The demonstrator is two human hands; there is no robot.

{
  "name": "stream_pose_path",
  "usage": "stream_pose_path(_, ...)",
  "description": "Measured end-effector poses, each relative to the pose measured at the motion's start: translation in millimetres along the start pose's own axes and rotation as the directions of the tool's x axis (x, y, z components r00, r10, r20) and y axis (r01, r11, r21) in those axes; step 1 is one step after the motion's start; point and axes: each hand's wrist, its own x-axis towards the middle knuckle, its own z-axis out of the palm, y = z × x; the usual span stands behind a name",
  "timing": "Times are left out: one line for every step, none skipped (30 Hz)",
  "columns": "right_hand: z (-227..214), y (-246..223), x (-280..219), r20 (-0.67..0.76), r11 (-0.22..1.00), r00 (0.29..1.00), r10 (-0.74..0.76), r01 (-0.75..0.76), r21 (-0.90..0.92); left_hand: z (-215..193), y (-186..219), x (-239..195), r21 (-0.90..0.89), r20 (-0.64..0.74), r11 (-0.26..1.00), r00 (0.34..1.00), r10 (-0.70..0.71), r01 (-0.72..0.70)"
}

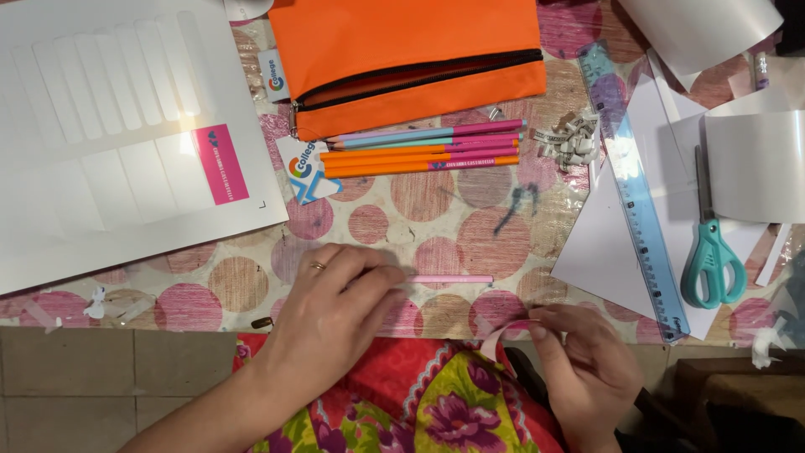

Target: Peeling small labels from a sheet and wrapping them around pens

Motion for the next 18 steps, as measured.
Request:
stream_pose_path(1.8,-1.9,0.3,-0.012,1.0,1.0,-0.021,0.021,-0.012,-1.8,4.8,2.6,-0.107,-0.013,0.994,0.999,0.031,-0.032)
stream_pose_path(4.0,-3.6,1.1,-0.026,0.999,0.999,-0.044,0.044,-0.023,-3.7,9.2,5.7,-0.212,-0.029,0.975,0.998,0.063,-0.067)
stream_pose_path(6.7,-9.8,4.1,-0.027,0.999,0.999,-0.044,0.044,-0.023,-1.7,13.3,6.8,-0.212,-0.029,0.975,0.998,0.064,-0.069)
stream_pose_path(9.3,-16.4,5.7,-0.022,0.998,0.999,-0.043,0.042,-0.041,0.0,17.6,7.2,-0.296,0.066,0.954,0.996,0.061,-0.039)
stream_pose_path(12.0,-23.1,7.4,-0.016,0.997,0.999,-0.041,0.04,-0.059,1.7,21.9,7.4,-0.373,0.161,0.928,0.985,0.068,-0.003)
stream_pose_path(12.7,-23.6,6.6,-0.017,0.997,0.999,-0.041,0.04,-0.059,3.2,24.7,8.6,-0.373,0.161,0.928,0.985,0.068,-0.003)
stream_pose_path(13.6,-24.2,5.9,-0.001,0.997,1.0,-0.02,0.02,-0.069,4.5,27.4,9.8,-0.411,0.215,0.909,0.976,0.022,0.07)
stream_pose_path(14.8,-24.7,5.7,0.014,0.997,1.0,-0.001,0.002,-0.08,5.7,29.7,11.3,-0.443,0.269,0.885,0.963,-0.02,0.142)
stream_pose_path(15.2,-22.6,5.1,0.014,0.997,1.0,-0.002,0.003,-0.079,5.9,30.4,12.7,-0.442,0.268,0.886,0.963,-0.02,0.142)
stream_pose_path(15.2,-20.5,4.4,0.056,0.999,0.998,-0.016,0.018,-0.036,6.4,31.2,14.1,-0.478,0.225,0.87,0.974,-0.012,0.121)
stream_pose_path(15.3,-18.2,3.8,0.097,0.999,0.995,-0.032,0.031,0.009,7.0,32.0,15.7,-0.513,0.181,0.853,0.983,-0.005,0.098)
stream_pose_path(15.9,-15.1,-1.9,0.098,0.999,0.995,-0.031,0.031,0.008,6.6,31.0,14.9,-0.514,0.181,0.852,0.983,-0.004,0.098)
stream_pose_path(16.4,-11.7,-7.4,0.085,0.995,0.992,0.094,-0.096,0.018,6.4,30.1,14.3,-0.503,0.17,0.858,0.985,-0.019,0.103)
stream_pose_path(16.9,-8.5,-13.4,0.073,0.975,0.973,0.22,-0.222,0.03,6.2,29.2,13.7,-0.492,0.16,0.864,0.987,-0.033,0.109)
stream_pose_path(20.1,-8.1,-13.1,0.072,0.974,0.972,0.222,-0.224,0.03,5.6,30.1,15.6,-0.492,0.162,0.863,0.986,-0.032,0.109)
stream_pose_path(23.2,-7.8,-13.4,0.113,0.922,0.957,0.266,-0.287,0.259,5.1,30.9,17.5,-0.469,0.135,0.88,0.991,-0.012,0.075)
stream_pose_path(26.2,-7.4,-13.5,0.163,0.813,0.94,0.3,-0.341,0.471,4.7,31.8,19.5,-0.445,0.109,0.895,0.994,0.01,0.04)
stream_pose_path(27.0,-8.4,-10.3,0.16,0.814,0.939,0.303,-0.343,0.469,7.0,29.4,18.2,-0.447,0.112,0.894,0.994,0.012,0.04)
